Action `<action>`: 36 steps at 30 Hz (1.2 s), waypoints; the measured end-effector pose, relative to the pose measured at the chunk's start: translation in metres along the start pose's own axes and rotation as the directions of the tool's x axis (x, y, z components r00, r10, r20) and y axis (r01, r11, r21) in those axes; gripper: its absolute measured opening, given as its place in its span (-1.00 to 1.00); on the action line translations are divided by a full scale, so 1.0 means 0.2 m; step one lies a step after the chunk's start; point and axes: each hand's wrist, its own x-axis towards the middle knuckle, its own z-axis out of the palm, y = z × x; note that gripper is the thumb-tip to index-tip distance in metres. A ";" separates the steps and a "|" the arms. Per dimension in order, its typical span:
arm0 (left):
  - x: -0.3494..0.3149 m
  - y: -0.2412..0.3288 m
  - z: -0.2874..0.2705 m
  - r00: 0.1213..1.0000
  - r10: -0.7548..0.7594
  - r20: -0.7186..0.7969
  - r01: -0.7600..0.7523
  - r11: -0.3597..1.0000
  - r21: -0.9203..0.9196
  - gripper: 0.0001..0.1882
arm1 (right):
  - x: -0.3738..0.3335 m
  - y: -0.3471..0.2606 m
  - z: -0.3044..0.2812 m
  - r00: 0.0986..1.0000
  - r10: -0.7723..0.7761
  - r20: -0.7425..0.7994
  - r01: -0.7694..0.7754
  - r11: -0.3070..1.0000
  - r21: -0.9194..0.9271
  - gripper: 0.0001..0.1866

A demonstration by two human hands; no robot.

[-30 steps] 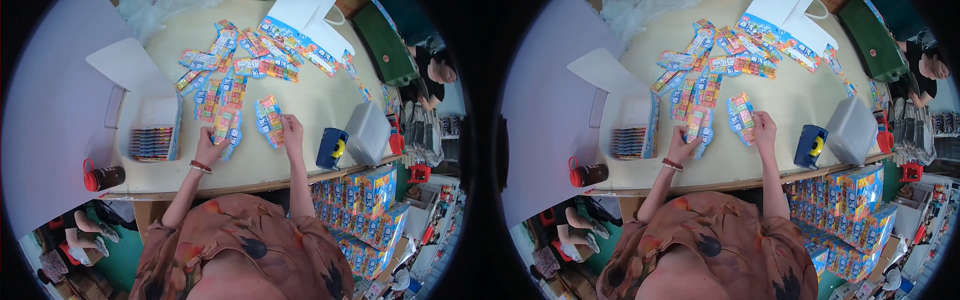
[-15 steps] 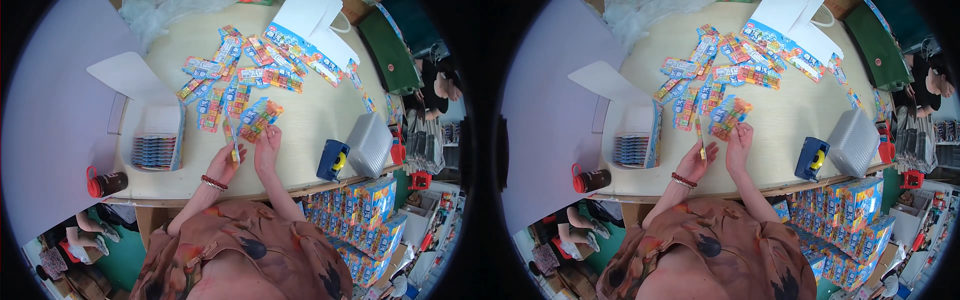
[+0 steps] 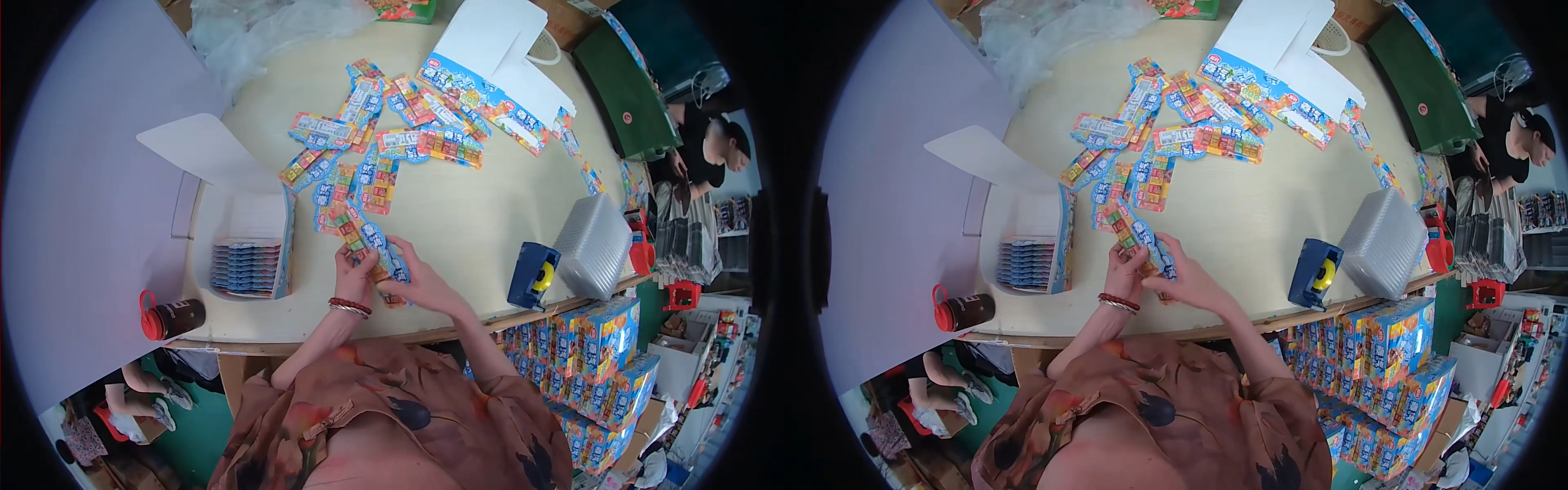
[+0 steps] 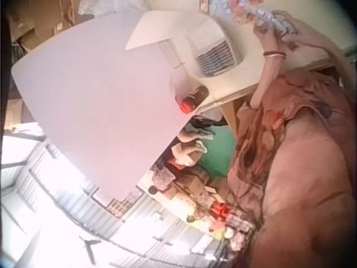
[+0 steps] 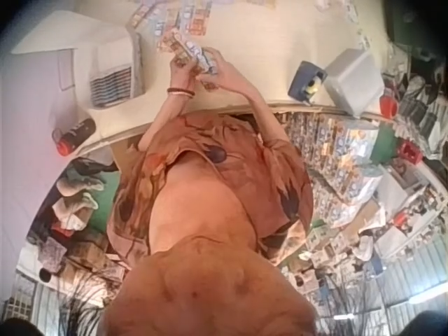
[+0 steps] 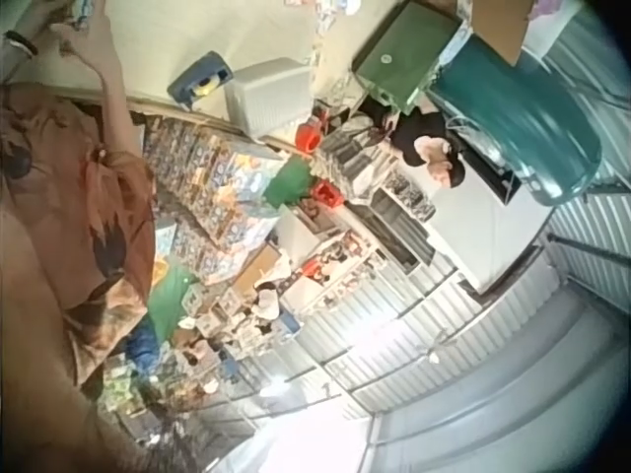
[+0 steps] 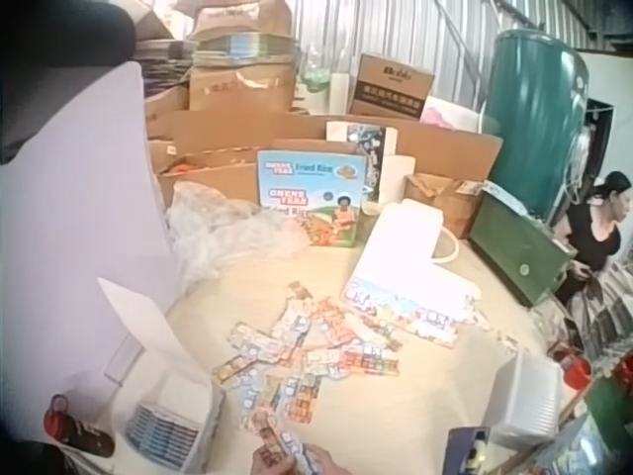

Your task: Packing small snack packets into display boxes and stacking the completed boxes.

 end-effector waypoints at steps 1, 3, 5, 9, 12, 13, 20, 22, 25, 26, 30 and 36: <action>0.01 0.00 0.03 0.998 0.057 -0.015 -0.057 0.998 0.024 -0.42 | -0.01 -0.03 0.02 0.999 -0.017 -0.049 0.008 0.983 -0.182 -0.36; 0.00 0.00 0.07 0.999 0.007 0.044 -0.010 0.998 0.061 -0.43 | 0.05 0.04 -0.01 0.972 -0.066 -0.227 0.007 0.968 -0.251 -0.35; -0.02 0.00 0.10 0.991 -0.019 0.130 -0.002 0.987 0.158 -0.41 | 0.10 0.09 -0.08 0.934 -0.191 -0.302 0.097 0.949 -0.300 -0.37; 0.09 -0.01 0.07 0.953 0.271 0.134 -0.285 0.663 0.692 -0.13 | 0.17 -0.10 -0.29 0.990 -0.059 -0.128 0.024 0.964 -0.264 -0.44; 0.16 0.15 0.17 0.564 0.613 0.553 -0.661 -0.065 0.747 -0.01 | 0.24 -0.11 -0.45 0.996 -0.093 -0.009 0.081 0.913 -0.401 -0.49; 0.19 0.15 0.14 0.553 0.492 0.672 -0.708 -0.148 0.691 0.07 | 0.28 -0.05 -0.49 0.961 -0.244 0.127 0.274 0.825 -0.494 -0.46; 0.17 0.16 0.04 0.757 0.102 0.645 -0.635 -0.117 0.763 -0.04 | 0.33 -0.17 -0.46 0.892 0.206 0.403 -0.067 0.941 -0.332 -0.32; 0.13 0.19 0.08 0.747 0.142 0.649 -0.634 -0.143 0.760 -0.15 | 0.36 -0.16 -0.51 0.923 0.086 0.374 -0.004 0.976 -0.216 -0.29; 0.11 0.21 0.07 0.695 0.100 0.712 -0.685 -0.207 0.698 -0.34 | 0.56 -0.06 -0.75 0.864 -0.443 -0.239 0.071 0.577 -0.814 -0.15; 0.09 0.23 0.09 0.685 0.065 0.726 -0.701 -0.212 0.680 -0.43 | 0.62 -0.06 -0.82 0.833 -0.413 -0.368 -0.105 0.535 -0.838 -0.11; 0.09 0.26 0.05 0.655 -0.028 0.755 -0.749 -0.155 0.645 -0.56 | 0.70 -0.04 -0.96 0.810 -0.307 -0.499 -0.325 0.474 -0.818 -0.14; 0.07 0.30 -0.01 0.716 -0.021 0.698 -0.696 -0.108 0.710 -0.65 | 0.51 0.11 -0.94 0.882 -0.148 -0.448 -0.169 0.787 -0.593 -0.50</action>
